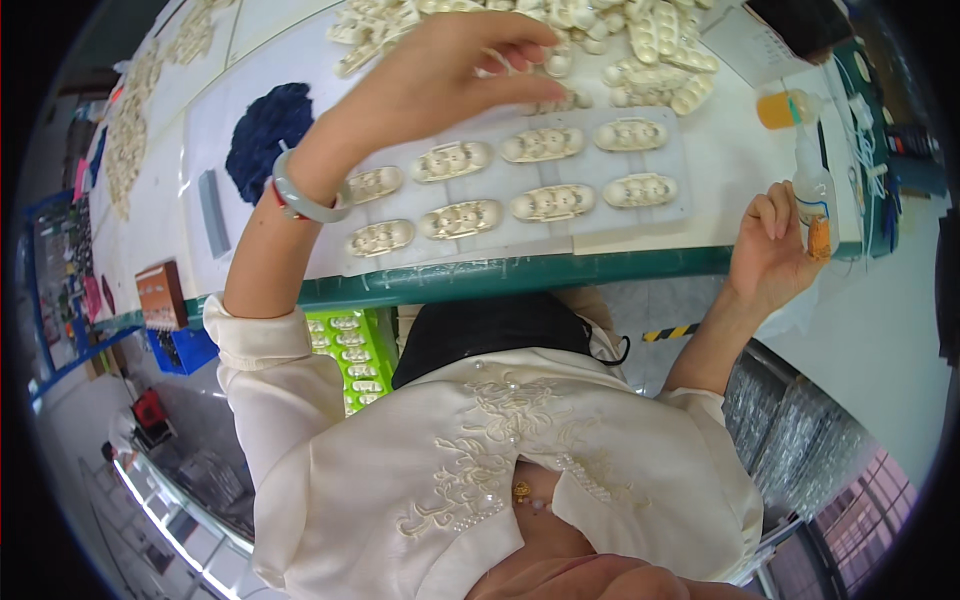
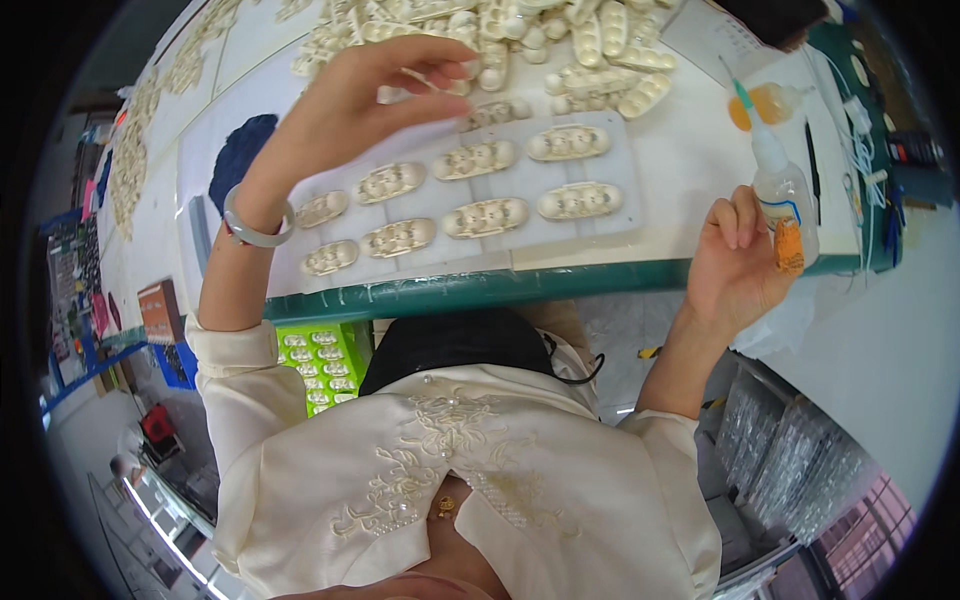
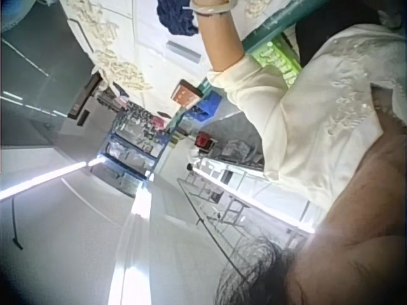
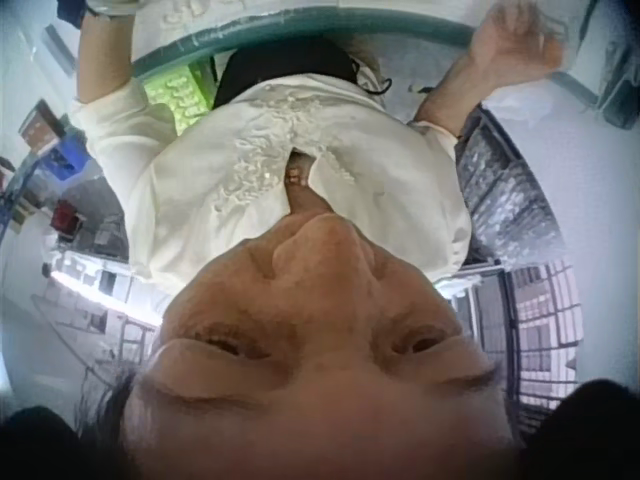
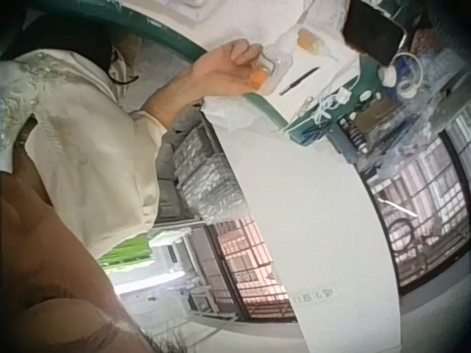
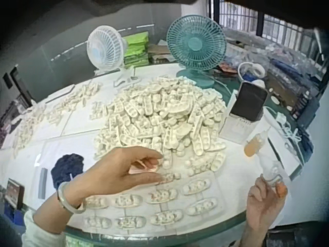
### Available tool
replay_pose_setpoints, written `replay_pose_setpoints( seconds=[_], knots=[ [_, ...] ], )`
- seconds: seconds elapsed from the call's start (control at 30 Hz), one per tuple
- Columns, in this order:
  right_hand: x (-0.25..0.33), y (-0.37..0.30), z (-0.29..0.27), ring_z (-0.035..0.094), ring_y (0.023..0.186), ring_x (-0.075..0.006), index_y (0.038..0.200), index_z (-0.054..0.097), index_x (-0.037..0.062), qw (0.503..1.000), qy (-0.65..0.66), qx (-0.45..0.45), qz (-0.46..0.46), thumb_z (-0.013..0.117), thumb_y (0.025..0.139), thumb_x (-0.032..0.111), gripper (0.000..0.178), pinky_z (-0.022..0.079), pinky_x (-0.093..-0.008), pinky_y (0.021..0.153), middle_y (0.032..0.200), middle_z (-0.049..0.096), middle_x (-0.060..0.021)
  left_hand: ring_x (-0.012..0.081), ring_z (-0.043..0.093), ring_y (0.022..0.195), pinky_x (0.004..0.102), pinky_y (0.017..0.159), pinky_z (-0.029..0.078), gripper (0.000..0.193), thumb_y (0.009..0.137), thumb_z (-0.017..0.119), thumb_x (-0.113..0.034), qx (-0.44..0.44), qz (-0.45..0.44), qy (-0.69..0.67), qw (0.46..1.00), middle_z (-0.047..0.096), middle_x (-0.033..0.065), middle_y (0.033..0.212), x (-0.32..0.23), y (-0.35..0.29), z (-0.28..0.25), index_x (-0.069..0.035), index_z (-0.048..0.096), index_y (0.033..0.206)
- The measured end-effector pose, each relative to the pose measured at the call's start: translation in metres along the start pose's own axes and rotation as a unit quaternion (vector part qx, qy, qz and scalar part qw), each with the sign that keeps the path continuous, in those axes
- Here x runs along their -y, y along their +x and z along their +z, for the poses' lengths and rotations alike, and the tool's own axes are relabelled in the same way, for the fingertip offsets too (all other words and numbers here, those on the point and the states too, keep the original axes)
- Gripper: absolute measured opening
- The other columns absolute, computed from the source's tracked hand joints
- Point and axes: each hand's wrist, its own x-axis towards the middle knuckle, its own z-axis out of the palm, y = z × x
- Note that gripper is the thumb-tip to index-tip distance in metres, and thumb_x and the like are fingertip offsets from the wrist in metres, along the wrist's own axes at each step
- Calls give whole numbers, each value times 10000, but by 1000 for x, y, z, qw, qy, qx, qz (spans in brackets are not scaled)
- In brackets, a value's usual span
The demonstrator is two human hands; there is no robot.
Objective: The recorder uses tools and glue to assemble small white electronic or plastic components on a workbench.
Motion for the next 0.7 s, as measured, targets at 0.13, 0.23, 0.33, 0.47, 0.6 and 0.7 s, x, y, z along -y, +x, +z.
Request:
replay_pose_setpoints(
  seconds=[0.13,0.23,0.33,0.47,0.6,0.7],
  knots=[
    [-12,5,16,325,669,-138,1099,433,-31,998,-18,-14,54,682,734,195,496,285,-224,522,880,458,-74,109,606,774,235,710,492,263,799,665,-188,-87,-77,-37,993,651,52,847,25,-46,-37,-3,634,983],
    [-26,5,22,335,680,-138,1148,418,-28,997,-31,-18,73,698,743,276,579,285,-222,500,952,489,-90,95,602,766,226,708,487,217,814,649,-181,-176,-116,-65,975,657,37,850,43,-83,-53,-15,650,954],
    [-45,-3,29,372,684,-144,1191,401,-27,992,-91,12,83,694,739,367,668,287,-213,471,1074,502,-113,81,595,765,198,705,477,163,814,642,-106,-277,-100,-26,955,652,38,856,61,-104,-63,3,643,935],
    [-94,-30,48,481,771,-150,1170,427,-23,934,-350,78,-16,695,717,454,711,374,-202,499,1113,491,-143,85,601,740,187,677,474,159,795,656,-66,-382,-74,106,915,651,43,826,76,-127,-67,-5,644,941],
    [-104,-34,70,536,799,-189,1045,476,-8,756,-575,305,-73,777,642,347,615,464,-246,584,936,527,-159,107,596,650,209,577,477,147,762,666,-40,-405,-45,129,904,634,65,751,70,-121,-76,-6,629,901],
    [-122,-38,101,549,772,-209,928,492,-4,655,-618,425,-90,789,629,186,462,474,-270,609,832,550,-159,143,583,591,238,505,460,141,744,670,-11,-464,127,57,875,612,95,707,101,-112,-76,16,612,871]
  ],
)
